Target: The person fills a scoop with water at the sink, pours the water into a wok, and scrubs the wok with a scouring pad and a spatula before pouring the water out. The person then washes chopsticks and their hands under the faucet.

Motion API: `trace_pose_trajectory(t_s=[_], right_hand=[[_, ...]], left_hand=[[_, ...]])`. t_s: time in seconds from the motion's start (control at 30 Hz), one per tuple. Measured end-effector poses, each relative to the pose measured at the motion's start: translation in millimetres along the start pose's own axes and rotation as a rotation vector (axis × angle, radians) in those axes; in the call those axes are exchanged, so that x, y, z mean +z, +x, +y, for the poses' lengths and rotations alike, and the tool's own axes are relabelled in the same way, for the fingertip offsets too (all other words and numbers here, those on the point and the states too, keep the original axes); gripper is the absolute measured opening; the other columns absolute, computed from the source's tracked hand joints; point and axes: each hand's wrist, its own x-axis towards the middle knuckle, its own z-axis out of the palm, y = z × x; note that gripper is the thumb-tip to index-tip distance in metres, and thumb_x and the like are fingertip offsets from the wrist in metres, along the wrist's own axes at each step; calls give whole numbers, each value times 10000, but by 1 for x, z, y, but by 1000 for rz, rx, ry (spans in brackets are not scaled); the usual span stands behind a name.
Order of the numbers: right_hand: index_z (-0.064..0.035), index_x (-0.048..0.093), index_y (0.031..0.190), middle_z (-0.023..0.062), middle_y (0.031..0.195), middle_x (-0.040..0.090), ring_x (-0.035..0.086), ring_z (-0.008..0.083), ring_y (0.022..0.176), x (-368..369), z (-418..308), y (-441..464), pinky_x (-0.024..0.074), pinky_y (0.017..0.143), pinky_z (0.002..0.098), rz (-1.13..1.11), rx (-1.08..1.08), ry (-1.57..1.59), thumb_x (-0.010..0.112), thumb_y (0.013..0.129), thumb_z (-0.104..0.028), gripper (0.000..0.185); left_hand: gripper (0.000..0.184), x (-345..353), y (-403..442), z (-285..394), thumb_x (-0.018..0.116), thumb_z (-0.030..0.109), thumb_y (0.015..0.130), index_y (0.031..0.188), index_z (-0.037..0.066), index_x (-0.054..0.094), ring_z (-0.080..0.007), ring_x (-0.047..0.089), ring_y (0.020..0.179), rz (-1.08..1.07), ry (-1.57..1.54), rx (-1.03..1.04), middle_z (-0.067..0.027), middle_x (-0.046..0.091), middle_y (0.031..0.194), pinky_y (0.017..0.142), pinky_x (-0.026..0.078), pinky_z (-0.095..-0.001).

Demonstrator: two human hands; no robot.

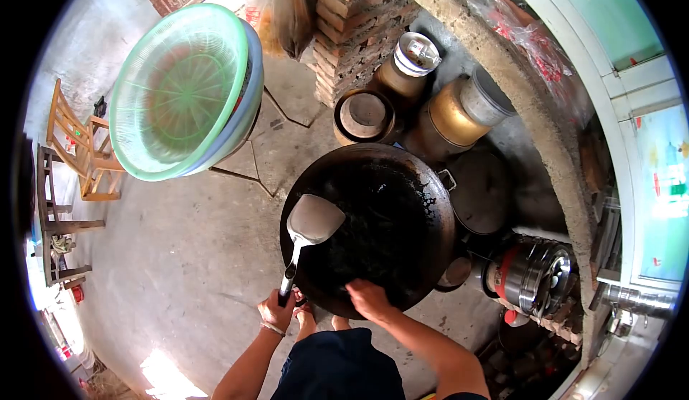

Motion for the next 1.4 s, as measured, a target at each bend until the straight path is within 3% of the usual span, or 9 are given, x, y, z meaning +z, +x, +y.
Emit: trace_pose_trajectory(t_s=[0.2, 0.4, 0.47, 0.6, 0.8, 0.9, 0.97, 1.2, 1.4], right_hand=[[-33, 533, 956, 149, 826, 550, 561, 323, 781, 23, -9, 124, 481, 637, 405, 350, -53, 153, 524, 757, -14, 200], [-65, 523, 888, 111, 829, 531, 545, 284, 747, 5, 43, 203, 477, 617, 392, 616, -3, -143, 485, 785, -82, 111], [-77, 510, 875, 88, 799, 512, 544, 263, 762, -26, 64, 220, 483, 611, 376, 385, 97, -411, 462, 783, -86, 104], [-110, 502, 884, 58, 824, 508, 545, 238, 780, -73, 135, 211, 483, 592, 331, 379, 39, -775, 492, 757, -124, 128], [-87, 559, 848, 48, 830, 530, 537, 218, 833, -111, 169, 77, 478, 606, 314, 88, 186, -887, 487, 767, -128, 116], [-75, 568, 830, 76, 824, 547, 543, 245, 855, -63, 149, 21, 477, 661, 347, -26, 363, -702, 463, 807, -120, 117], [-64, 563, 806, 126, 806, 554, 555, 312, 761, -38, 137, -1, 477, 629, 416, -23, 268, -438, 532, 761, -107, 69], [-105, 580, 826, 112, 800, 533, 541, 315, 750, -135, 134, 28, 451, 643, 419, 271, 362, -305, 589, 716, -94, 110], [-30, 610, 830, 156, 1241, 394, 406, 350, 1096, -183, 157, 73, 374, 922, 386, 392, 327, -600, 661, 671, -60, 169]], left_hand=[[246, 3, 2, 10, 681, 166, 716, 629, 50, 482, -269, 537, 420, 76, -78, -22, -127, 503, 492, 410, 410, -333], [258, 10, 5, 13, 663, 147, 719, 607, 50, 451, -306, 514, 411, 140, -89, -95, -143, 483, 480, 403, 393, -349], [260, 9, 7, 16, 657, 143, 720, 602, 50, 445, -317, 513, 416, 140, -91, -102, -145, 481, 480, 405, 392, -355], [266, 10, 6, 15, 700, 207, 706, 619, 83, 480, -278, 544, 427, 134, -76, -124, -99, 510, 486, 423, 426, -342], [258, 14, 0, 12, 695, 218, 714, 624, 92, 488, -280, 541, 429, 137, -17, -117, -87, 515, 484, 429, 427, -348], [241, 13, -4, 11, 686, 214, 708, 636, 90, 492, -288, 538, 431, 141, -21, -113, -85, 513, 485, 428, 426, -362], [238, 14, -5, 12, 676, 223, 715, 645, 90, 491, -294, 539, 437, 151, -43, -118, -89, 512, 489, 431, 428, -366], [281, 13, -6, 9, 669, 259, 728, 620, 82, 479, -308, 539, 444, 86, -61, -196, -105, 518, 497, 440, 432, -380], [302, 20, -9, 10, 666, 265, 734, 619, 65, 472, -341, 533, 463, 128, -120, -277, -147, 514, 513, 448, 423, -393]])
